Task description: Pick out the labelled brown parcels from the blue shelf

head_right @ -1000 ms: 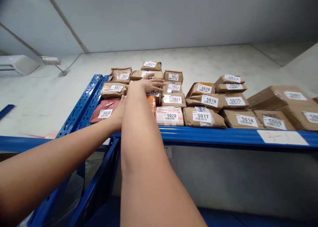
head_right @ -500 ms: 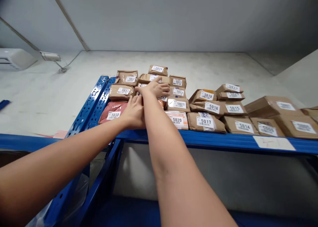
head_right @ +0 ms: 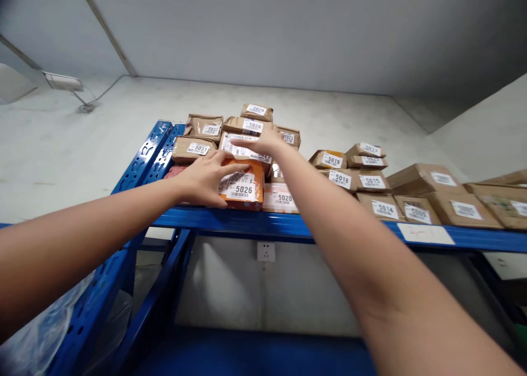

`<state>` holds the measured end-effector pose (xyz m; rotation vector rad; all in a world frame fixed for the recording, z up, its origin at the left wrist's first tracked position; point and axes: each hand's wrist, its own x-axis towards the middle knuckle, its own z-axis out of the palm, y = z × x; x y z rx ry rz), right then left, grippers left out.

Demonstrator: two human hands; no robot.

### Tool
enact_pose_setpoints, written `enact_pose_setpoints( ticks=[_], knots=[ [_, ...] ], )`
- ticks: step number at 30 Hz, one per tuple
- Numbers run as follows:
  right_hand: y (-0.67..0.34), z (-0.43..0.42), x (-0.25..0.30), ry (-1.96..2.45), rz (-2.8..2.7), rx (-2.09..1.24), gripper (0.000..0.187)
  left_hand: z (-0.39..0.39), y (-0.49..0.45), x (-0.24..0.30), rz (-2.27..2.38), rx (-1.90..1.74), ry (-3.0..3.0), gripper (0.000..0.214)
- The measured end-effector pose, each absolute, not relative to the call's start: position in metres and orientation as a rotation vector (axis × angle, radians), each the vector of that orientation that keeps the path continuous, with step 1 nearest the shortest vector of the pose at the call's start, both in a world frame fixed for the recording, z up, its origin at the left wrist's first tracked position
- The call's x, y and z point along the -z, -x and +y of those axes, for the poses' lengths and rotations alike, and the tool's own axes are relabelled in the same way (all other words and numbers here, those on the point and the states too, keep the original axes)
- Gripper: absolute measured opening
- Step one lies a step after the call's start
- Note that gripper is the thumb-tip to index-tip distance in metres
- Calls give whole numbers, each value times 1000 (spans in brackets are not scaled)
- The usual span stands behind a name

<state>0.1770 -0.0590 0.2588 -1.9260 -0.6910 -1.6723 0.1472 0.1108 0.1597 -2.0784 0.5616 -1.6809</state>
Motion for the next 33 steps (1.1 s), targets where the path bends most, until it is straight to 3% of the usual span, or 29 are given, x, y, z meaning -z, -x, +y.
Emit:
enact_pose_setpoints(
  ticks=[4,7,12,18,26,33],
  knots=[
    [-186,-117,-249,1993,-1044,1333,96,111,-144,-165,530,1606,2098,107],
    [-196,-125,-242,2054,-1176,1223,100,110,-143,-166,517,1590,2101,106],
    [-208,-111,-251,2017,-1168,1520,117,109,-141,-163,530,1574,2166,106],
    [-207,-102,-260,1994,-1117,1542,129,96,-137,-160,436,1584,2257,110],
    [-234,-111,-260,1757,-1250,1601,97,85,-130,-165,196,1496,2252,121],
    [-225,-109,-266,1891,-1110,1792,101,82,-124,-165,113,1446,2281,121]
  ],
)
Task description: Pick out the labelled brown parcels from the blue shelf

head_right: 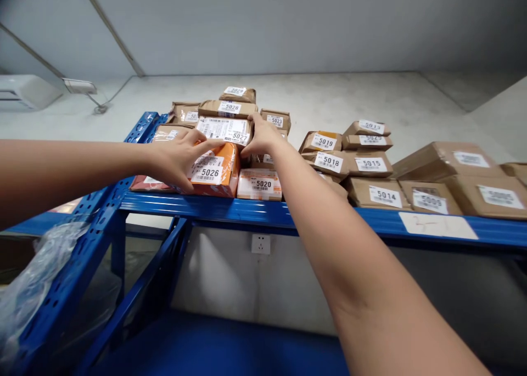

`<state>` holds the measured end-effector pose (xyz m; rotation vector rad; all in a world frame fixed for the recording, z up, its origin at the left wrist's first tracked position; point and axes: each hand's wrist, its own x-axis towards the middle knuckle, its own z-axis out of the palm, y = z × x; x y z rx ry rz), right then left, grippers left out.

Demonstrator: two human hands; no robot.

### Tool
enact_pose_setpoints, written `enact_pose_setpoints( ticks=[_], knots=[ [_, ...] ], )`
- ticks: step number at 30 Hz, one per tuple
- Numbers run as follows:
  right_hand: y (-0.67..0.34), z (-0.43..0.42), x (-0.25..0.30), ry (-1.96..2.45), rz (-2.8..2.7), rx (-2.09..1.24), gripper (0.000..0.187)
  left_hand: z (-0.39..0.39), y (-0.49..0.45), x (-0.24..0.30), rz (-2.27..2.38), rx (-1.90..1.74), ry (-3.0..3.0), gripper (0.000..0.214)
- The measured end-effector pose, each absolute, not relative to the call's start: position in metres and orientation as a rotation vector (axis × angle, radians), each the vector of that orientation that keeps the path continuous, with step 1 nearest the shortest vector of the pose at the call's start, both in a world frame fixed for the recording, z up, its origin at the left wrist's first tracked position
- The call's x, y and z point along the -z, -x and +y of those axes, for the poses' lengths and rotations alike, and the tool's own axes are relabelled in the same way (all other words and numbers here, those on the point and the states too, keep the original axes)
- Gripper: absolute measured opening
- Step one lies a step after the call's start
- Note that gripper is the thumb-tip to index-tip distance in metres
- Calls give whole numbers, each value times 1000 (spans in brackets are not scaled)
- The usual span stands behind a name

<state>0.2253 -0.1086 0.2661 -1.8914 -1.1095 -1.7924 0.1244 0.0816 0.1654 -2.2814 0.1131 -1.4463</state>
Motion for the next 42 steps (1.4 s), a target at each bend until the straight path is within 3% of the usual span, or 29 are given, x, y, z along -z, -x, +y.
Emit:
enact_pose_setpoints(
  ticks=[6,12,25,42],
  knots=[
    [-202,-97,-265,2066,-944,1846,107,77,-121,-166,59,1410,2291,123],
    [-179,-83,-269,2277,-751,1860,88,77,-120,-164,63,1418,2254,119],
    [-200,-83,-252,1960,-845,1785,104,83,-119,-168,136,1376,2188,120],
    [-204,-93,-254,1794,-970,1755,94,79,-74,-162,168,1437,2082,112]
  ],
)
